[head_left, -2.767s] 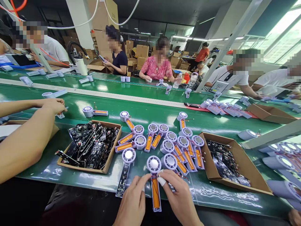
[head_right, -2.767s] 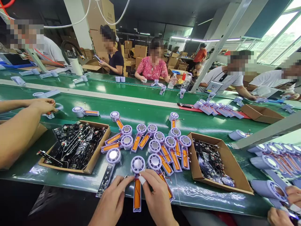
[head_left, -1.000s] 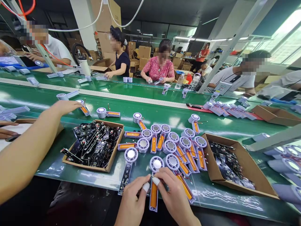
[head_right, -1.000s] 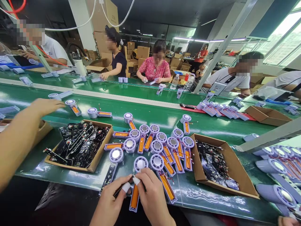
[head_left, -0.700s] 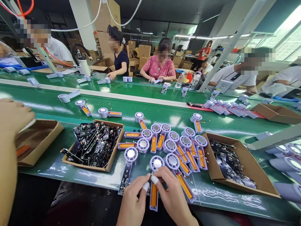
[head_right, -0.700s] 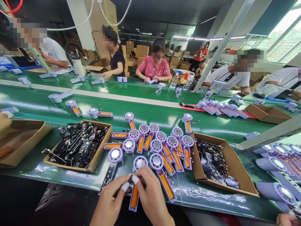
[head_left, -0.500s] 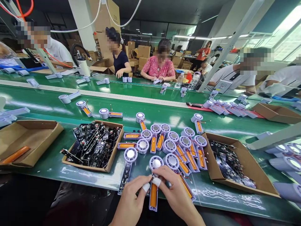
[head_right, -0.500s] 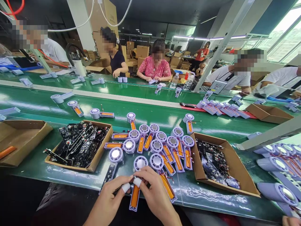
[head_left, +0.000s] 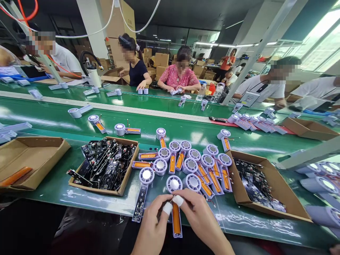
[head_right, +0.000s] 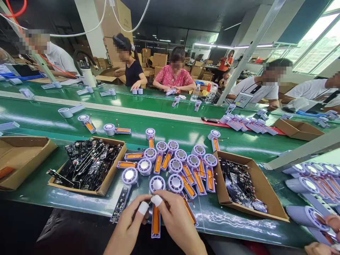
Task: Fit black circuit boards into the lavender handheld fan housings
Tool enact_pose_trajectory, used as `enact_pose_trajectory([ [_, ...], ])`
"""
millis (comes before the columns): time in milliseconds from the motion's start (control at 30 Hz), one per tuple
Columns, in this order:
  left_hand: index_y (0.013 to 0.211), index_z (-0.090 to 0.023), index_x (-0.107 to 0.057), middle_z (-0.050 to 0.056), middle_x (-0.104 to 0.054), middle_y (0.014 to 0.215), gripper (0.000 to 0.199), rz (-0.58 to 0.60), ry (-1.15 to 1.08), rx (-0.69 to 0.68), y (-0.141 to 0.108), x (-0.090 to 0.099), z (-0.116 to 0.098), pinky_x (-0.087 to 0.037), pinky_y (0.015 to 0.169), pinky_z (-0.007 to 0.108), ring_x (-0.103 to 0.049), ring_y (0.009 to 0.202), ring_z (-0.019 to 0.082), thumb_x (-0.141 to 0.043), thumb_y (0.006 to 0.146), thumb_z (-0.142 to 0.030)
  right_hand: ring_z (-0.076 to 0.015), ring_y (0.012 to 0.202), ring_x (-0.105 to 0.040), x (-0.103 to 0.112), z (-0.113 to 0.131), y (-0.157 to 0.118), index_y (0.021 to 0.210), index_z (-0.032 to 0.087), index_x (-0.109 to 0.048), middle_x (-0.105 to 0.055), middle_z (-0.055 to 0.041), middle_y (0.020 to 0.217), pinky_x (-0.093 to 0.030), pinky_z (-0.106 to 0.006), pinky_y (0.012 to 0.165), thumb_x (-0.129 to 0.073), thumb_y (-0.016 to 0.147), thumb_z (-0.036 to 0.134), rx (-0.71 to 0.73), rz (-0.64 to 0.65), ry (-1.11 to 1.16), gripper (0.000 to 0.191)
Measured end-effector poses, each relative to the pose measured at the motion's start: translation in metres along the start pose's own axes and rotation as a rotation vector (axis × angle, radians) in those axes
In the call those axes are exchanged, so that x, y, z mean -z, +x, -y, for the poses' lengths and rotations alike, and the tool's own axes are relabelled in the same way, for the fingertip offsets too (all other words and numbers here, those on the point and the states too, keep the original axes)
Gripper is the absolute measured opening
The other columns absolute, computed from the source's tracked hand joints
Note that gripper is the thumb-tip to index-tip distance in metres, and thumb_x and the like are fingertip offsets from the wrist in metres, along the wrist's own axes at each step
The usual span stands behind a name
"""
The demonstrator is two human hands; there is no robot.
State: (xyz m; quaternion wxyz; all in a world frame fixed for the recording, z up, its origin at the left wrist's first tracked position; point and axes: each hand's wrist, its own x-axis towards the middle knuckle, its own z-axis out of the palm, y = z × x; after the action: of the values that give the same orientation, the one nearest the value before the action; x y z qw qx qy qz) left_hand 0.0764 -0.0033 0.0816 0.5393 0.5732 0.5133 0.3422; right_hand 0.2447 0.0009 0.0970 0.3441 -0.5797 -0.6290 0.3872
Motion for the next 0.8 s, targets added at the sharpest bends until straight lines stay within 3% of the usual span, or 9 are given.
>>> enact_pose_trajectory([
  [100,0.126,-0.029,-0.061,0.006,-0.070,0.117,0.043,-0.011,-0.162,0.129,-0.006,-0.004,0.003,-0.053,0.093,0.037,-0.066,0.103,0.023,-0.039,0.096,-0.050,-0.0162,0.062,-0.057,0.006,0.000,-0.004,0.108,0.020,-0.066,-0.062,0.0006,0.070,-0.046,-0.025,0.058,-0.054,0.092,0.040,-0.130,0.029,0.093,0.028],
  [200,0.125,-0.028,-0.058,0.006,-0.070,0.115,0.038,0.085,-0.197,0.109,-0.003,-0.004,0.011,-0.054,0.090,0.036,-0.068,0.096,0.021,-0.044,0.095,-0.045,-0.0171,0.068,-0.060,0.008,-0.006,-0.005,0.104,0.019,-0.065,-0.065,-0.0015,0.076,-0.047,-0.026,0.060,-0.058,0.085,0.032,-0.198,0.029,0.263,0.024],
  [333,0.118,-0.022,-0.059,0.006,-0.069,0.102,0.030,0.008,0.023,0.012,0.006,-0.011,0.021,-0.053,0.076,0.033,-0.065,0.083,0.020,-0.052,0.092,-0.033,-0.0173,0.069,-0.061,0.008,-0.011,-0.003,0.093,0.017,-0.066,-0.068,-0.0040,0.081,-0.047,-0.025,0.059,-0.057,0.077,0.025,-0.232,0.022,0.490,0.020],
  [500,0.106,-0.018,-0.064,0.008,-0.069,0.094,0.025,0.004,0.182,0.010,0.013,-0.021,0.017,-0.049,0.079,0.038,-0.063,0.081,0.023,-0.052,0.089,-0.030,-0.0141,0.068,-0.055,-0.003,-0.009,-0.005,0.086,0.019,-0.062,-0.060,0.0004,0.074,-0.044,-0.024,0.065,-0.053,0.076,0.024,-0.190,0.056,0.711,0.014],
  [633,0.097,-0.017,-0.068,0.006,-0.072,0.088,0.022,0.128,-0.229,0.092,0.019,-0.019,0.015,-0.051,0.082,0.035,-0.066,0.084,0.022,-0.057,0.086,-0.032,-0.0113,0.057,-0.048,-0.012,-0.013,-0.011,0.084,0.019,-0.060,-0.055,0.0016,0.068,-0.040,-0.021,0.053,-0.058,0.078,0.030,-0.203,0.118,0.952,0.013],
  [733,0.110,-0.017,-0.063,0.006,-0.073,0.097,0.032,0.207,-0.647,0.196,0.019,-0.019,0.017,-0.049,0.088,0.034,-0.067,0.094,0.022,-0.065,0.084,-0.037,-0.0096,0.053,-0.045,-0.011,-0.019,-0.014,0.084,0.019,-0.059,-0.055,0.0018,0.066,-0.039,-0.020,0.051,-0.065,0.078,0.033,-0.186,0.180,1.071,0.017],
  [800,0.118,-0.019,-0.058,0.006,-0.072,0.102,0.040,0.217,-0.810,0.244,0.016,-0.021,0.016,-0.050,0.086,0.034,-0.068,0.094,0.021,-0.067,0.084,-0.039,-0.0107,0.058,-0.049,-0.007,-0.021,-0.014,0.087,0.019,-0.061,-0.057,0.0008,0.070,-0.043,-0.022,0.056,-0.070,0.077,0.033,-0.153,0.167,1.062,0.019],
])
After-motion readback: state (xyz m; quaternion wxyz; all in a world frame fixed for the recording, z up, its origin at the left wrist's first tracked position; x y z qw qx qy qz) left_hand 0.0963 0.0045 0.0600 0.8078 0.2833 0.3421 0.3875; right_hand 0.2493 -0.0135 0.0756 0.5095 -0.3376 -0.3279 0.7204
